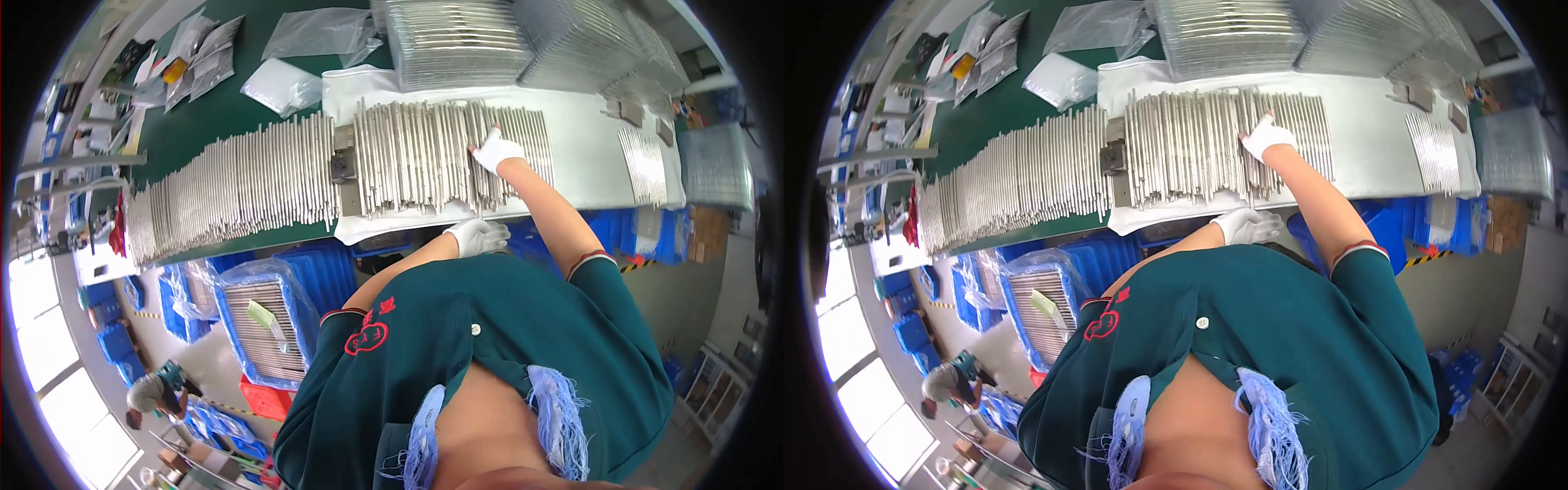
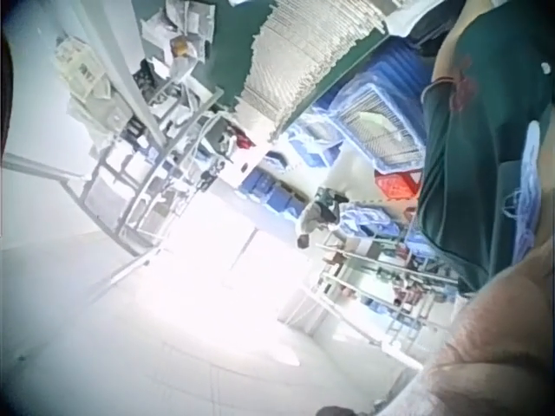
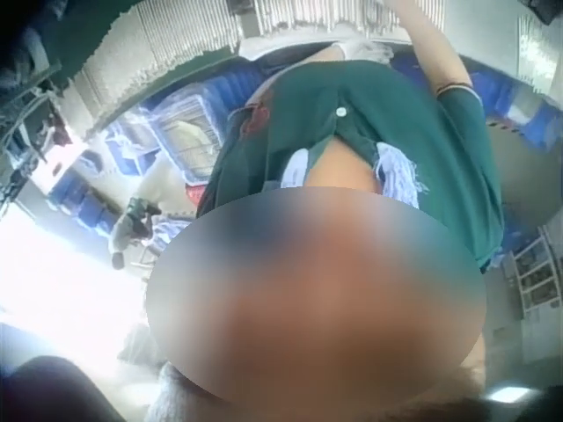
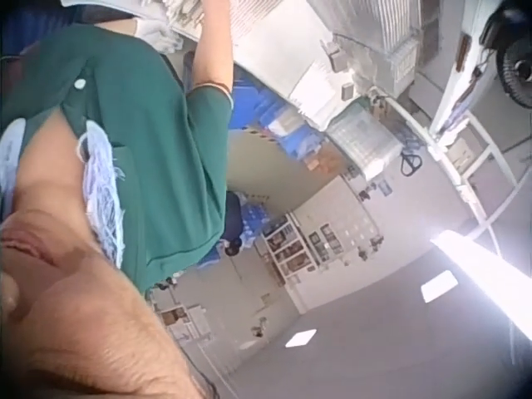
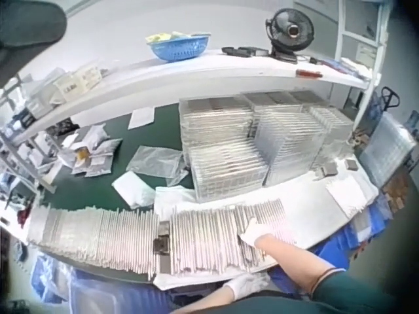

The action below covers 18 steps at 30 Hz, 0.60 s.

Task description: The recorder is sorting, aligning, and organizing thin metal rods on a workbench, likely as part of a manufacturing or packaging process.

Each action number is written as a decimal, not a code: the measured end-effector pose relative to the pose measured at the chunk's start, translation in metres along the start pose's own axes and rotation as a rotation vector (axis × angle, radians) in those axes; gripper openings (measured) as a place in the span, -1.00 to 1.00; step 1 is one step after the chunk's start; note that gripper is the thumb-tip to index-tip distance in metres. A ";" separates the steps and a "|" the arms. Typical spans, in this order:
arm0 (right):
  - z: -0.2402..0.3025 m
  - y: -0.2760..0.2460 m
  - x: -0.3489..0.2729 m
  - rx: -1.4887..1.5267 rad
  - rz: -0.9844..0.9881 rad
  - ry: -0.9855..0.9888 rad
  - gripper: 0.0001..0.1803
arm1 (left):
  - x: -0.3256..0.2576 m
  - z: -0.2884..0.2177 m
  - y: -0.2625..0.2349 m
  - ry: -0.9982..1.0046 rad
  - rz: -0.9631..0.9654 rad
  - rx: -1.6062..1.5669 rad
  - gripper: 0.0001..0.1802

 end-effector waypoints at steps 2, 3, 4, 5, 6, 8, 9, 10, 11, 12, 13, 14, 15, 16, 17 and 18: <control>-0.002 -0.008 -0.001 -0.133 -0.024 -0.093 -0.11 | 0.019 -0.001 -0.006 0.038 0.044 -0.087 -0.39; -0.002 -0.010 0.000 -0.218 -0.015 -0.174 -0.17 | 0.026 -0.001 -0.010 0.075 0.021 -0.122 -0.39; -0.008 -0.013 0.000 -0.200 0.135 -0.209 -0.21 | 0.032 -0.002 -0.012 0.105 -0.010 -0.136 -0.41; -0.010 -0.013 0.001 -0.251 0.107 -0.171 -0.20 | 0.035 -0.004 -0.012 0.188 0.014 -0.072 -0.43; -0.013 -0.014 0.001 -0.246 0.098 -0.187 -0.16 | 0.038 -0.006 -0.011 0.167 -0.030 -0.092 -0.44; -0.018 -0.010 0.004 -0.335 0.057 -0.170 -0.09 | 0.035 -0.014 -0.004 0.234 0.016 0.020 -0.55; -0.022 -0.007 0.006 -0.331 0.037 -0.164 -0.06 | 0.028 -0.017 -0.003 0.298 0.003 0.112 -0.56; -0.026 -0.004 0.009 -0.321 0.027 -0.170 -0.04 | 0.020 -0.020 -0.003 0.294 -0.016 0.058 -0.58; -0.032 -0.002 0.014 -0.332 0.023 -0.160 -0.06 | 0.009 -0.021 -0.005 0.316 -0.013 0.066 -0.59; -0.039 0.001 0.021 -0.270 0.054 -0.140 -0.07 | -0.004 -0.024 -0.008 0.341 -0.012 0.087 -0.60; -0.046 0.004 0.026 -0.277 -0.009 -0.153 -0.05 | -0.019 -0.025 -0.014 0.365 -0.014 0.110 -0.61; -0.055 0.008 0.033 -0.159 0.029 -0.166 -0.08 | -0.034 -0.026 -0.022 0.390 -0.020 0.141 -0.63; -0.065 0.012 0.040 -0.018 0.064 -0.145 -0.10 | -0.052 -0.025 -0.031 0.414 -0.039 0.192 -0.64; -0.076 0.015 0.045 0.129 0.090 -0.165 -0.17 | -0.069 -0.022 -0.040 0.434 -0.065 0.244 -0.65; -0.085 0.019 0.050 0.323 0.151 -0.149 -0.23 | -0.090 -0.020 -0.053 0.465 -0.098 0.382 -0.66; -0.092 0.020 0.057 0.455 0.214 -0.099 -0.36 | -0.116 -0.023 -0.062 0.620 -0.106 0.804 -0.67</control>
Point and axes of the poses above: each hand's wrist, its own x-axis towards the middle knuckle, its own y-axis out of the palm, z = x × y, the point moved 3 cm from there along x, towards the middle knuckle, and after that the axes turned 4 degrees about -y, right-handed, at the moved point
